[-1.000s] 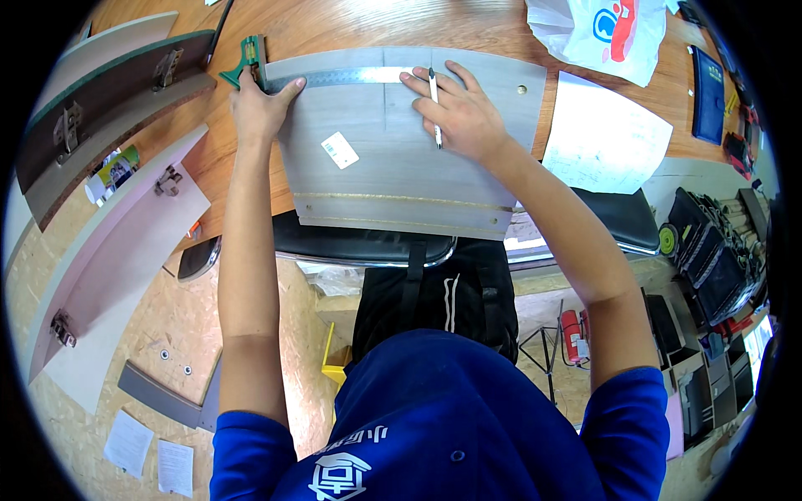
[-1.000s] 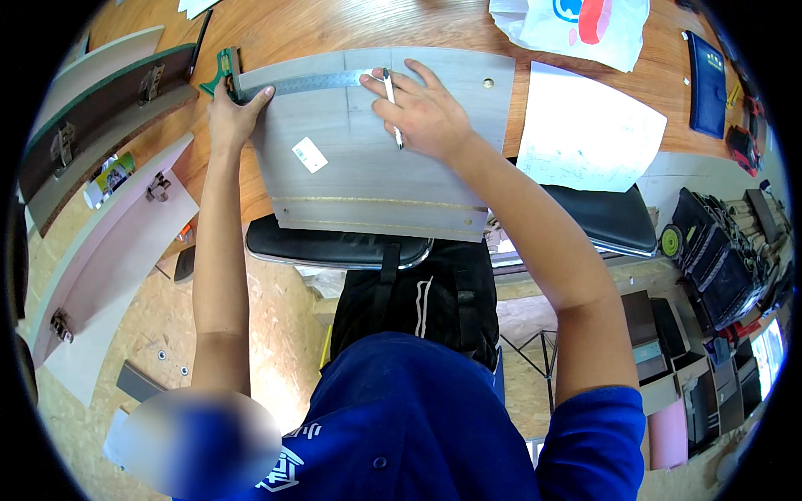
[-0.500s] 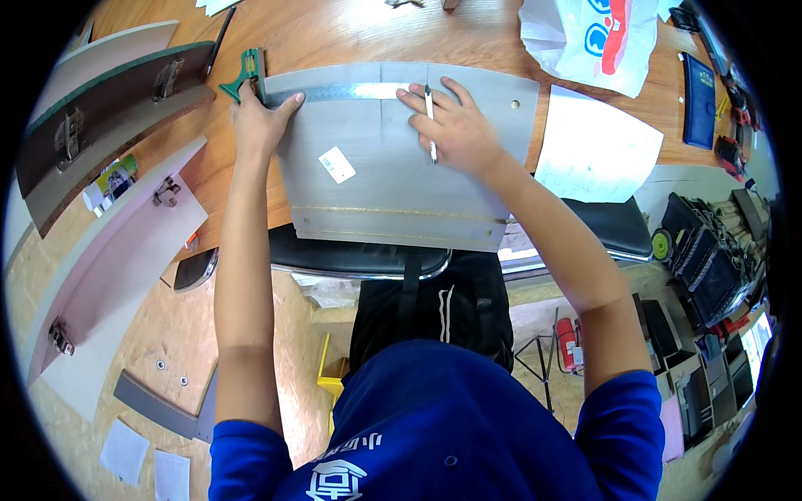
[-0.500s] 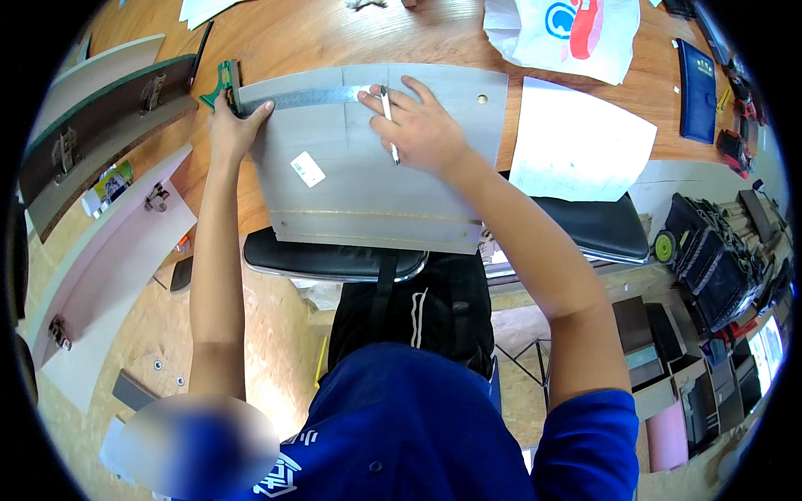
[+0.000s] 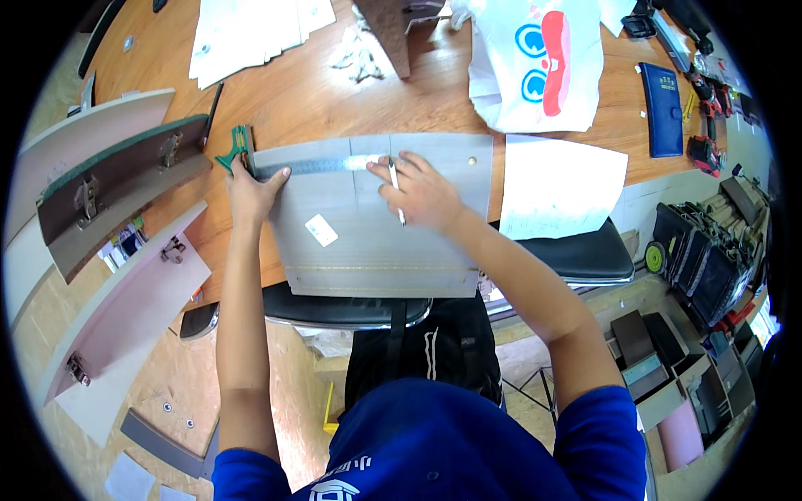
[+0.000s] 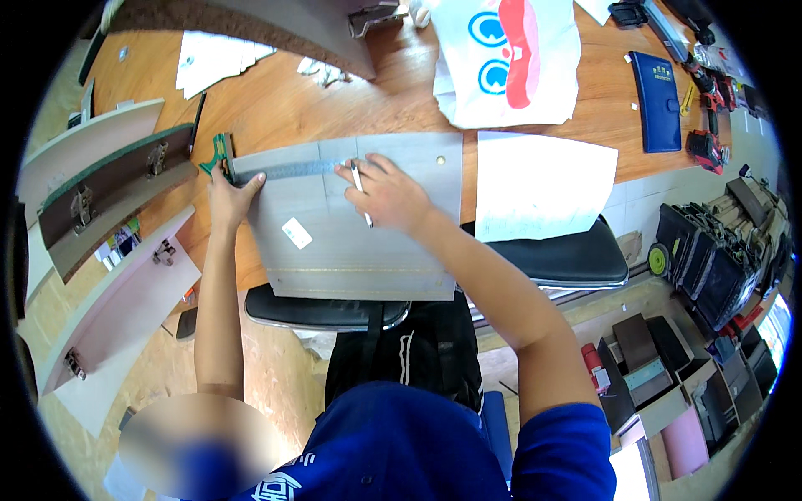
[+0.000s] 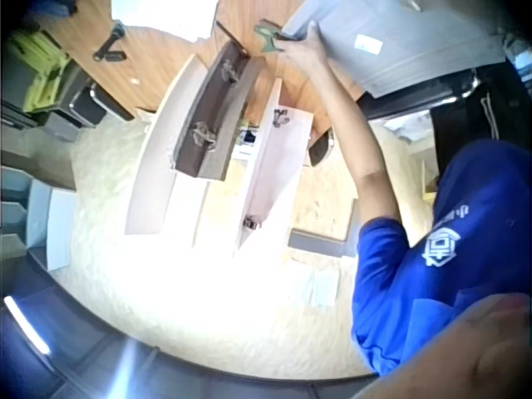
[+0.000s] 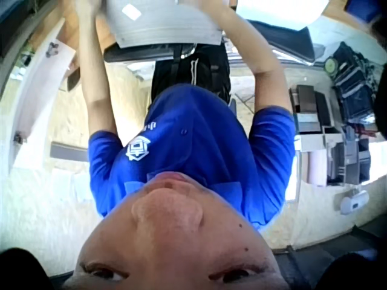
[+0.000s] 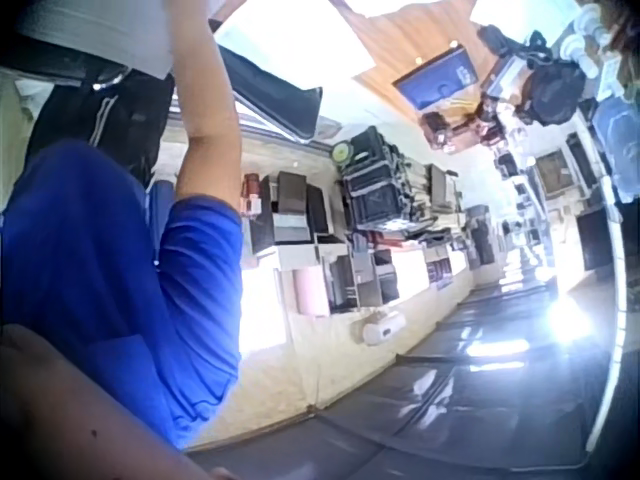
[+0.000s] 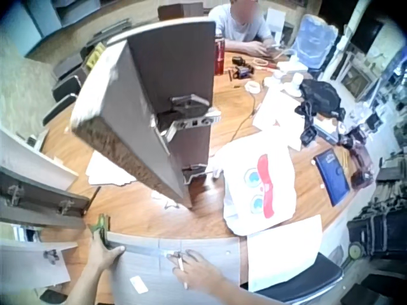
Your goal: The person uses a combination square and a pen to mark precise lines on a grey cabinet door. They measure and draw lines on the flat surface and then on the curved edge of the door, likely preparing for hardware installation or cutting.
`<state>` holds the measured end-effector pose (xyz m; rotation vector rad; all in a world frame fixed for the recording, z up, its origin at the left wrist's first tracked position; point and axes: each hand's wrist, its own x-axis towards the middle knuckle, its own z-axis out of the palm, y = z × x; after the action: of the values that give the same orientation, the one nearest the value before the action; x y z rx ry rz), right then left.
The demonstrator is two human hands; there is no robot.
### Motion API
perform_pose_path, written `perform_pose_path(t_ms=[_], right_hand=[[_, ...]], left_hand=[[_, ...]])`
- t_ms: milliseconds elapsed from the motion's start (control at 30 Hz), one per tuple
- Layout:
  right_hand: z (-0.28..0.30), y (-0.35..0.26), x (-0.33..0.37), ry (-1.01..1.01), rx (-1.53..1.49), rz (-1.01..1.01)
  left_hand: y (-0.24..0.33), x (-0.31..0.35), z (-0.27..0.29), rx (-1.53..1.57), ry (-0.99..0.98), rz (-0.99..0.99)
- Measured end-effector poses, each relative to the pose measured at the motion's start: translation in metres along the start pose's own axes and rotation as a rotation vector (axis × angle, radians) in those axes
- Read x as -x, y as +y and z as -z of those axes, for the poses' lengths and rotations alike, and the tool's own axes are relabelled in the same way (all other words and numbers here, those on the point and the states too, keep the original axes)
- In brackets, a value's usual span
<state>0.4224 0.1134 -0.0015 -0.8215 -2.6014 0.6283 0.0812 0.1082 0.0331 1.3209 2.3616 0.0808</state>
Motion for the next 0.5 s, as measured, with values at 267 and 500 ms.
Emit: perform_pose_path(t_ms=[267, 500], right_hand=[[0.000, 0.001, 0.000, 0.032, 0.001, 0.008], [0.002, 0.003, 0.000, 0.056, -0.093, -0.016]], left_hand=[[0.009, 0.000, 0.001, -0.011, -0.019, 0.054], [0.018, 0.004, -0.002, -0.065, -0.023, 0.068]])
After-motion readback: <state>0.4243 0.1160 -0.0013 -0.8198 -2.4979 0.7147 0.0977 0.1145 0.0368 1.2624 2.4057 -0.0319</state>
